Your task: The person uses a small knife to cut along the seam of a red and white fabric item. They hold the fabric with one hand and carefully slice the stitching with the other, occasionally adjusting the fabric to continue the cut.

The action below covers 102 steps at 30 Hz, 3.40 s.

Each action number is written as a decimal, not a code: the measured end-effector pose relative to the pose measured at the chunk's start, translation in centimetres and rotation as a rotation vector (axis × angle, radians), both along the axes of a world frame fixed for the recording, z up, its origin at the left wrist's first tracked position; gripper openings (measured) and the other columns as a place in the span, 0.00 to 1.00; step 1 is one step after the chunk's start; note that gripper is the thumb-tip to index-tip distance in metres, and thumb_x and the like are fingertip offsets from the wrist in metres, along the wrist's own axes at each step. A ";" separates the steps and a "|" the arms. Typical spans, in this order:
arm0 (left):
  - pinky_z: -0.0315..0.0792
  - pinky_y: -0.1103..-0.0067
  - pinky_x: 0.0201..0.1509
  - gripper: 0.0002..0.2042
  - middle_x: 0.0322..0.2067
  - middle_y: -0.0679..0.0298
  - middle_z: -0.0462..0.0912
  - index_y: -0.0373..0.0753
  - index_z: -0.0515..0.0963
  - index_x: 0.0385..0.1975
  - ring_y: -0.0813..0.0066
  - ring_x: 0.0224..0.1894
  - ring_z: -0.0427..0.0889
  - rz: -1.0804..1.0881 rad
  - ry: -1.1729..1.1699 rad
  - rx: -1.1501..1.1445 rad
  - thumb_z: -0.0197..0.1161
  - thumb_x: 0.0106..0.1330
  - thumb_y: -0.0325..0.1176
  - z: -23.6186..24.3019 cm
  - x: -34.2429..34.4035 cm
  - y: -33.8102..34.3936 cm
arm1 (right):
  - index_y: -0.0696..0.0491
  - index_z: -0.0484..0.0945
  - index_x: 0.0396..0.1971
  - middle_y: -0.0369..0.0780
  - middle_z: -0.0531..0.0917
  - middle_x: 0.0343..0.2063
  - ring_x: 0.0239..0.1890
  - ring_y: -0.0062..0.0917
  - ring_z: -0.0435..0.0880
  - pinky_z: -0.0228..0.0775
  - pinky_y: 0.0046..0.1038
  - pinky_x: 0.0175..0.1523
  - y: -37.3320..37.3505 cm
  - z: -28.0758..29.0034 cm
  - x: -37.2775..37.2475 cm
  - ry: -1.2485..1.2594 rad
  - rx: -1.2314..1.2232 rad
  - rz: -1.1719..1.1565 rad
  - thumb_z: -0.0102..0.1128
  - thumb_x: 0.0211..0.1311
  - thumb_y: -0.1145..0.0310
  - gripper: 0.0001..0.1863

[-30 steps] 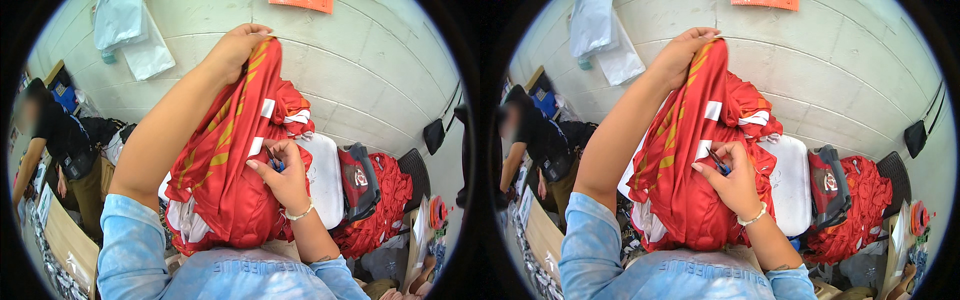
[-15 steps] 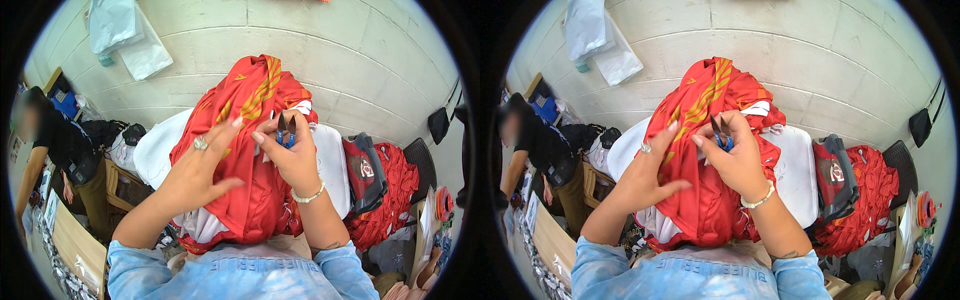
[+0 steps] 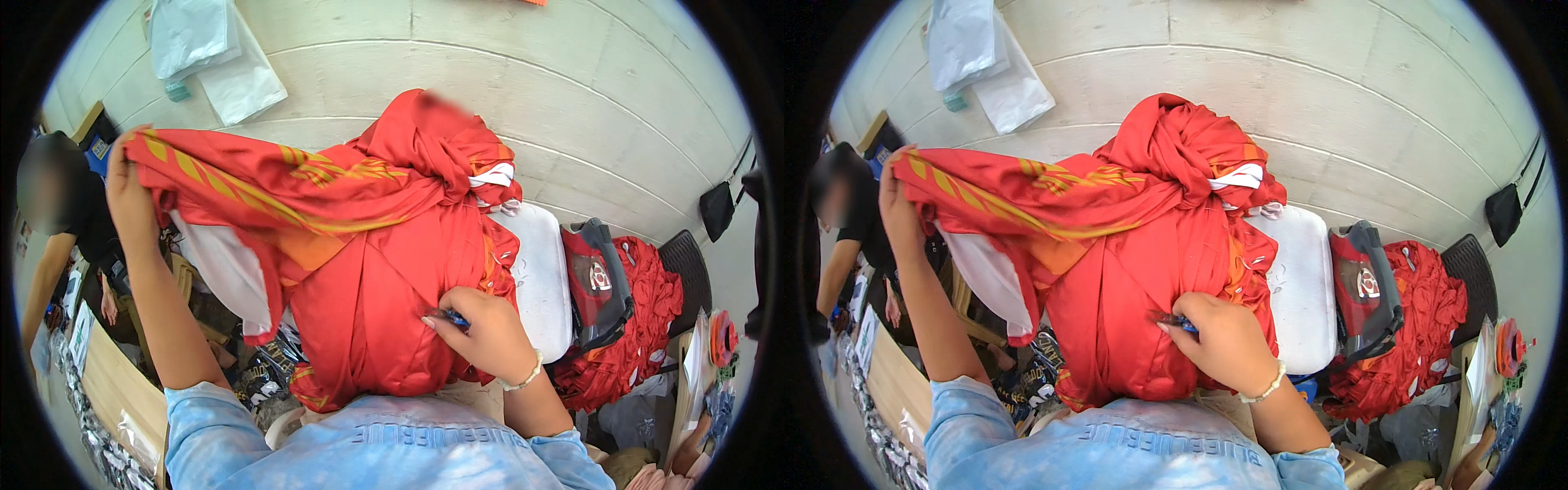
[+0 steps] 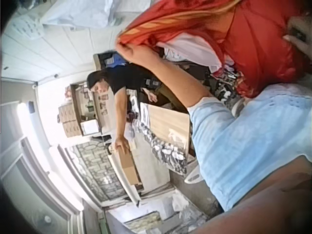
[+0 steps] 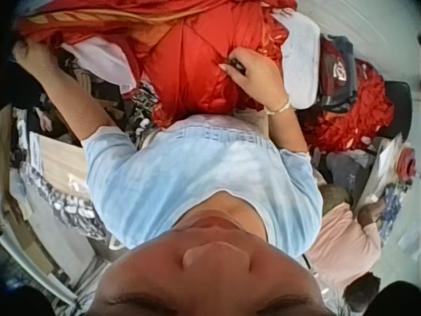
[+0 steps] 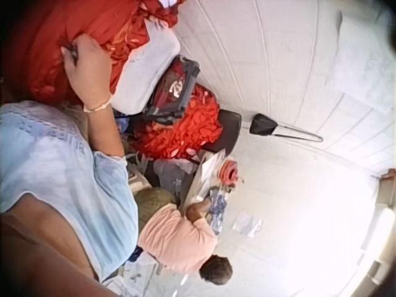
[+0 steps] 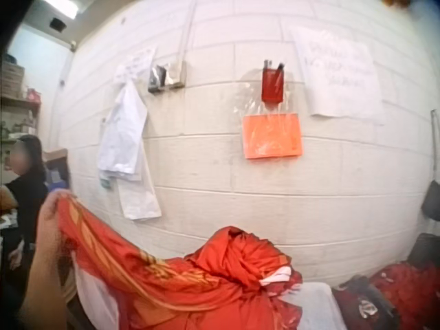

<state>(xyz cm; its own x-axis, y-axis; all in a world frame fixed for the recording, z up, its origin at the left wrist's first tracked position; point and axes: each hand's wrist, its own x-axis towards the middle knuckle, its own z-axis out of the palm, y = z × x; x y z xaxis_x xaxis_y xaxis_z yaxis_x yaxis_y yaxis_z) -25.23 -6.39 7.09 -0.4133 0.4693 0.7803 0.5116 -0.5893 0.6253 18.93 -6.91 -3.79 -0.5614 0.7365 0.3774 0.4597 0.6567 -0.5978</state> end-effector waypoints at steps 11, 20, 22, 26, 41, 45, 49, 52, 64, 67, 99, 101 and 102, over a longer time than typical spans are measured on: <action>0.68 0.80 0.58 0.19 0.54 0.58 0.74 0.33 0.67 0.59 0.73 0.54 0.75 0.006 0.164 -0.071 0.50 0.70 0.32 13.3 -5.6 -3.7 | 0.57 0.76 0.32 0.38 0.78 0.26 0.26 0.27 0.79 0.69 0.26 0.30 -0.6 -0.5 1.4 0.163 -0.218 0.394 0.57 0.60 0.72 0.05; 0.69 0.88 0.40 0.21 0.38 0.68 0.75 0.40 0.65 0.61 0.86 0.37 0.72 -0.568 0.337 -0.343 0.50 0.67 0.29 6.5 20.8 1.8 | 0.56 0.70 0.43 0.41 0.73 0.38 0.27 0.18 0.75 0.67 0.17 0.31 -0.7 1.0 -0.6 1.246 -0.318 0.254 0.64 0.59 0.67 0.17; 0.69 0.88 0.35 0.18 0.33 0.69 0.76 0.39 0.68 0.56 0.87 0.32 0.72 -0.665 0.465 -0.527 0.49 0.67 0.27 5.2 25.3 3.1 | 0.55 0.69 0.42 0.40 0.72 0.40 0.32 0.18 0.75 0.66 0.16 0.35 -0.9 1.0 -0.6 1.354 -0.336 0.257 0.72 0.50 0.67 0.23; 0.70 0.85 0.43 0.15 0.37 0.65 0.79 0.35 0.69 0.53 0.84 0.37 0.74 -0.769 0.540 -0.548 0.47 0.68 0.26 3.1 29.7 5.3 | 0.54 0.65 0.50 0.37 0.70 0.41 0.32 0.15 0.74 0.67 0.16 0.36 -1.2 0.5 -0.5 1.140 -0.289 -0.109 0.73 0.46 0.76 0.32; 0.72 0.73 0.43 0.26 0.36 0.57 0.78 0.40 0.69 0.51 0.62 0.38 0.79 -0.732 1.017 -0.476 0.68 0.53 0.40 2.2 25.7 3.0 | 0.54 0.74 0.30 0.31 0.77 0.23 0.25 0.11 0.72 0.63 0.16 0.31 2.0 1.1 5.2 1.312 -0.520 -0.122 0.61 0.57 0.77 0.04; 0.71 0.73 0.43 0.20 0.36 0.57 0.77 0.39 0.70 0.46 0.60 0.40 0.78 -0.618 1.072 -0.561 0.64 0.51 0.29 1.7 24.7 2.0 | 0.54 0.74 0.28 0.29 0.74 0.22 0.24 0.10 0.69 0.59 0.14 0.31 1.6 2.6 6.9 1.099 -0.312 -0.170 0.64 0.55 0.77 0.06; 0.71 0.78 0.43 0.13 0.32 0.59 0.78 0.35 0.73 0.39 0.69 0.38 0.79 -0.598 0.986 -0.645 0.60 0.53 0.23 2.0 23.2 2.8 | 0.55 0.75 0.28 0.28 0.74 0.23 0.24 0.09 0.67 0.57 0.14 0.30 1.2 3.5 7.5 1.051 -0.193 -0.251 0.64 0.54 0.77 0.06; 0.70 0.82 0.44 0.10 0.31 0.63 0.79 0.34 0.75 0.37 0.78 0.37 0.78 -0.618 0.800 -0.689 0.57 0.55 0.20 1.9 22.1 3.8 | 0.55 0.75 0.29 0.28 0.75 0.24 0.25 0.10 0.68 0.58 0.14 0.31 1.5 3.5 8.3 1.147 -0.202 -0.318 0.64 0.56 0.76 0.05; 0.67 0.86 0.41 0.10 0.29 0.68 0.79 0.33 0.75 0.38 0.84 0.34 0.73 -0.549 0.344 -0.612 0.52 0.58 0.19 0.7 19.2 6.4 | 0.54 0.74 0.31 0.32 0.78 0.27 0.29 0.14 0.75 0.67 0.19 0.36 4.1 4.1 10.5 1.407 -0.098 -0.390 0.62 0.58 0.76 0.05; 0.68 0.86 0.44 0.09 0.30 0.73 0.77 0.35 0.74 0.38 0.85 0.36 0.74 -0.571 0.226 -0.713 0.51 0.60 0.19 1.4 18.3 7.4 | 0.55 0.75 0.32 0.33 0.79 0.28 0.30 0.16 0.76 0.69 0.20 0.38 6.3 5.5 10.8 1.356 -0.103 -0.412 0.62 0.58 0.74 0.05; 0.74 0.84 0.27 0.14 0.22 0.66 0.78 0.34 0.73 0.29 0.83 0.24 0.79 -1.022 -0.173 -1.042 0.56 0.69 0.40 -9.1 29.5 -3.0 | 0.56 0.78 0.35 0.41 0.80 0.34 0.31 0.32 0.82 0.76 0.28 0.33 -2.4 -0.2 5.1 0.231 0.250 0.039 0.61 0.34 0.84 0.21; 0.75 0.83 0.28 0.13 0.25 0.63 0.80 0.32 0.74 0.32 0.80 0.25 0.80 -1.008 -0.219 -0.898 0.55 0.70 0.38 -9.1 29.2 -3.3 | 0.56 0.78 0.37 0.41 0.80 0.34 0.32 0.32 0.82 0.77 0.27 0.33 -2.7 0.0 4.4 0.254 0.327 0.083 0.62 0.33 0.84 0.23; 0.75 0.83 0.29 0.12 0.26 0.62 0.81 0.32 0.74 0.33 0.79 0.26 0.81 -0.995 -0.243 -0.843 0.54 0.70 0.37 -9.2 28.8 -3.4 | 0.56 0.79 0.34 0.41 0.81 0.29 0.25 0.30 0.81 0.72 0.24 0.28 -2.9 0.0 4.2 0.233 0.273 0.008 0.67 0.41 0.83 0.15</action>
<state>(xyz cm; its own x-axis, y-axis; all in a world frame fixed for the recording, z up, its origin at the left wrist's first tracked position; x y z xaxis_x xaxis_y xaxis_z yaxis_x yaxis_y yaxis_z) 3.61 -9.80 -2.08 0.2995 0.9523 0.0581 -0.0853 -0.0339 0.9958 23.17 -9.79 -3.74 -0.4425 0.5870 0.6780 0.3261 0.8096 -0.4881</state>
